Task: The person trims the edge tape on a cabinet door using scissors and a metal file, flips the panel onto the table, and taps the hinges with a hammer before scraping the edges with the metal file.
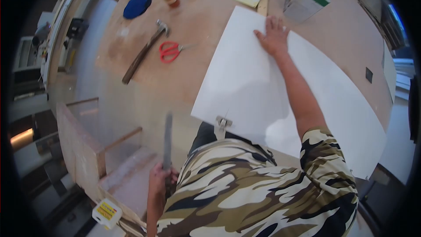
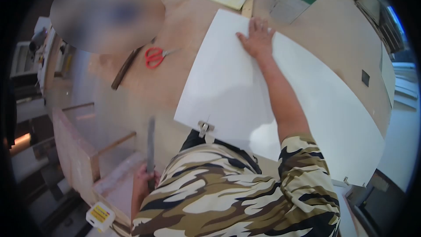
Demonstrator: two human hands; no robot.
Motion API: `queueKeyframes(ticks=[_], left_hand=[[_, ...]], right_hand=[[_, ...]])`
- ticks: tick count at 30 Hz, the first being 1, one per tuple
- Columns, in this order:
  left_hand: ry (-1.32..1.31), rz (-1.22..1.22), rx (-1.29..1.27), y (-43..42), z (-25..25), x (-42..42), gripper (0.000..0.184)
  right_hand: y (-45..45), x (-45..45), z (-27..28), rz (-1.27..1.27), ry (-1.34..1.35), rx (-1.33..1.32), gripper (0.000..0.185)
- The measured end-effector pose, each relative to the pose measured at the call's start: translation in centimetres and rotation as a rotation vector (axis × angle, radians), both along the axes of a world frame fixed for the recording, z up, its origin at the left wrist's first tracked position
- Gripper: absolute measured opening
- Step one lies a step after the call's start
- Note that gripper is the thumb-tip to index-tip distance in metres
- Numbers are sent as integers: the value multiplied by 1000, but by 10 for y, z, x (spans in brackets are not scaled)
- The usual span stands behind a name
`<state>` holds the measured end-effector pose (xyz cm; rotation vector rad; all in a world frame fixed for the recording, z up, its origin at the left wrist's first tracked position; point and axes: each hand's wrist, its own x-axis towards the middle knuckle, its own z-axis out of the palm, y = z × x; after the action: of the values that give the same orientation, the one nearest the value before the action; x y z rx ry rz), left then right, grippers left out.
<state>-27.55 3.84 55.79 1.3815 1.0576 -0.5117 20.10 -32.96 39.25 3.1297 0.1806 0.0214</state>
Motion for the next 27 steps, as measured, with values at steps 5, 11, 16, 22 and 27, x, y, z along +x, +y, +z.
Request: queueKeyframes(ticks=[5,11,16,22,27], left_hand=[[-99,19,-36,-13,-34,8,22],[-304,-17,126,-28,-82,51,34],[-518,-272,340,-35,-137,42,56],[-528,-474,391,-31,-134,8,53],[-428,-515,426,-28,-134,-2,40]], right_hand=[[-4,-14,-11,32,-48,-11,84],[-9,-15,-26,54,-125,-26,85],[-16,-10,-33,39,-234,2,89],[-12,-5,-18,11,-160,10,92],[-21,-4,-29,54,-304,-20,86]])
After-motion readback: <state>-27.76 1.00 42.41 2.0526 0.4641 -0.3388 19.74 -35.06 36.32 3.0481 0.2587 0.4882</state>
